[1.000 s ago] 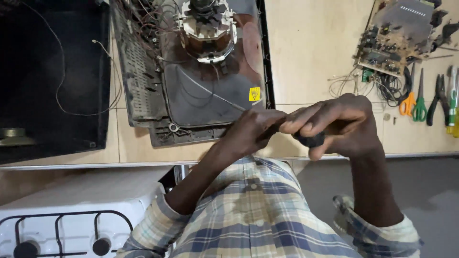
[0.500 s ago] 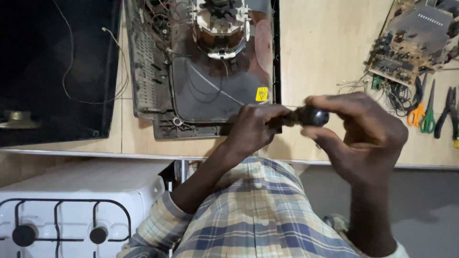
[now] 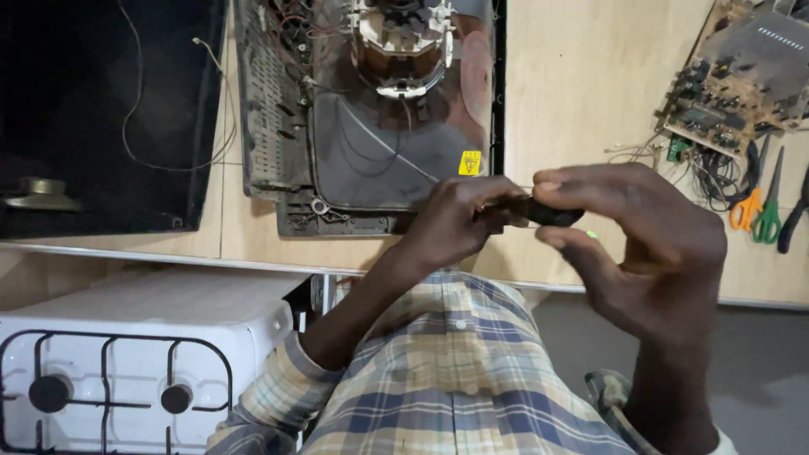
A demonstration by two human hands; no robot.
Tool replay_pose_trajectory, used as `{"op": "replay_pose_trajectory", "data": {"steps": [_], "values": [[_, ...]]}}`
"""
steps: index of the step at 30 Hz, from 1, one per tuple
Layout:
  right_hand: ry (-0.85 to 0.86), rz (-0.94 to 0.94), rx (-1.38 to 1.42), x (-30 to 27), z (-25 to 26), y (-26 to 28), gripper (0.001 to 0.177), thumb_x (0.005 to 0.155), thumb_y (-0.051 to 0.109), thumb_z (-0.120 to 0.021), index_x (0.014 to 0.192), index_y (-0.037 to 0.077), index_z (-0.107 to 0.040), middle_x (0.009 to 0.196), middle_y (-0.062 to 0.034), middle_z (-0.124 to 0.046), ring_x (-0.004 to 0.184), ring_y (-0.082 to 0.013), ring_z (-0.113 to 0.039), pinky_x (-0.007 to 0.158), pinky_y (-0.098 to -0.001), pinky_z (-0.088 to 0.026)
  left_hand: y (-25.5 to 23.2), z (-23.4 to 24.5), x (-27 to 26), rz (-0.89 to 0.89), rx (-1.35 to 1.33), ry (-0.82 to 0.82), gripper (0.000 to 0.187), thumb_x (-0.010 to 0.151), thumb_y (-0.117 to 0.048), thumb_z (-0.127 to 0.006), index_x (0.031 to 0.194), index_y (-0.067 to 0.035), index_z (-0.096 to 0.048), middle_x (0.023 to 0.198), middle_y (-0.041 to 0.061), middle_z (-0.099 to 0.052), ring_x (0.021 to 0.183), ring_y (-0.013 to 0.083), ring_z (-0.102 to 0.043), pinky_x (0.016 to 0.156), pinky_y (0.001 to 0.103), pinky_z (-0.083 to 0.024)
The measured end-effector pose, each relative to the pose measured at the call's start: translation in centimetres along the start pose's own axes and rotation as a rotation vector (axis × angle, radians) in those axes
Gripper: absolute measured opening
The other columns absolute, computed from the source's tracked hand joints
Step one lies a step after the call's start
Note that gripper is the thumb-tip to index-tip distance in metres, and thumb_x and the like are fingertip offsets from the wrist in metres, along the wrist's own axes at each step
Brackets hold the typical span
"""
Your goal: The person uses a screwdriver to remove screws from the casing of an electronic device, likely a microwave, and manipulates internal components and wires. The person repeatedly adjusts the device's position and the camera angle while working on the exposed interior.
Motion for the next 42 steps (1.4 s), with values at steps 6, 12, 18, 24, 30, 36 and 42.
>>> {"op": "replay_pose_trajectory", "data": {"steps": [6, 12, 18, 24, 30, 36, 42], "values": [[0.243, -0.005, -0.024, 0.6, -0.2, -0.2, 0.022, 0.102, 0.009, -0.059, 0.122, 0.003, -0.068, 0.134, -0.0157, -0.070, 0.126, -0.0326, -0.067, 0.112, -0.0480, -0.047, -0.4, -1.2, 0.1, 0.003, -0.271, 0.156, 0.032, 0.103, 0.004, -0.059, 0.133, -0.006, -0.058, 0.129, 0.011, -0.068, 0.120, 0.0244, -0.068, 0.101, 0.037, -0.059], [0.269, 0.013, 0.013, 0.3, -0.9, 0.4, 0.038, 0.092, 0.012, -0.060, 0.129, 0.006, -0.067, 0.151, -0.0212, -0.057, 0.146, -0.0388, -0.052, 0.115, -0.0489, -0.044, -4.7, 0.5, 0.6, -0.030, 0.141, -0.035, 0.023, 0.092, -0.010, -0.069, 0.101, -0.012, -0.048, 0.101, 0.007, -0.060, 0.090, 0.0273, -0.068, 0.071, 0.039, -0.050], [-0.100, -0.033, -0.117, -1.0, 0.2, -0.3, 0.025, 0.093, 0.006, -0.090, 0.112, -0.002, -0.075, 0.114, -0.0217, -0.065, 0.106, -0.0309, -0.064, 0.094, -0.0428, -0.053, -5.3, 1.1, 0.4, -0.129, 0.329, -0.192, 0.042, 0.091, -0.047, -0.059, 0.091, -0.010, -0.038, 0.089, 0.005, -0.041, 0.075, 0.0245, -0.045, 0.060, 0.041, -0.035], [0.118, 0.008, -0.041, 0.2, -0.1, -0.6, 0.010, 0.105, -0.010, -0.064, 0.108, -0.001, -0.063, 0.130, -0.0221, -0.070, 0.123, -0.0378, -0.066, 0.105, -0.0459, -0.052, -4.4, 0.8, 0.7, -0.093, 0.093, 0.144, 0.048, 0.098, -0.010, -0.057, 0.144, -0.009, -0.045, 0.133, 0.014, -0.063, 0.120, 0.0276, -0.066, 0.099, 0.038, -0.056], [0.148, 0.082, 0.001, 1.2, -0.4, -1.1, 0.035, 0.087, 0.017, -0.078, 0.102, -0.004, -0.054, 0.124, -0.0284, -0.064, 0.116, -0.0354, -0.068, 0.097, -0.0423, -0.056, -5.5, 2.1, 2.2, -0.131, 0.255, -0.023, 0.055, 0.072, -0.037, -0.090, 0.099, -0.012, -0.049, 0.091, 0.006, -0.064, 0.078, 0.0203, -0.061, 0.064, 0.034, -0.047], [-0.009, 0.114, 0.014, 0.5, 0.0, -2.0, 0.026, 0.098, -0.007, -0.076, 0.108, -0.008, -0.052, 0.102, -0.0231, -0.068, 0.105, -0.0354, -0.078, 0.088, -0.0389, -0.063, -5.4, 1.1, 1.7, 0.043, 0.231, 0.200, 0.059, 0.080, -0.022, -0.088, 0.120, -0.015, -0.046, 0.104, 0.007, -0.063, 0.087, 0.0231, -0.067, 0.063, 0.037, -0.049], [-0.012, 0.036, -0.118, -0.7, -0.7, -5.6, 0.014, 0.104, -0.013, -0.070, 0.115, -0.007, -0.066, 0.113, -0.0219, -0.075, 0.103, -0.0317, -0.074, 0.088, -0.0394, -0.059, -6.2, 1.0, 1.0, 0.055, 0.072, 0.161, 0.020, 0.089, -0.020, -0.081, 0.103, -0.017, -0.068, 0.100, -0.001, -0.077, 0.082, 0.0127, -0.070, 0.072, 0.028, -0.053]]}}
Point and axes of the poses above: each hand's wrist, its own x-axis towards the middle knuckle, its own z-axis out of the back of the hand, y = z × x, the point moved 9 cm from there along x, towards the middle knuckle
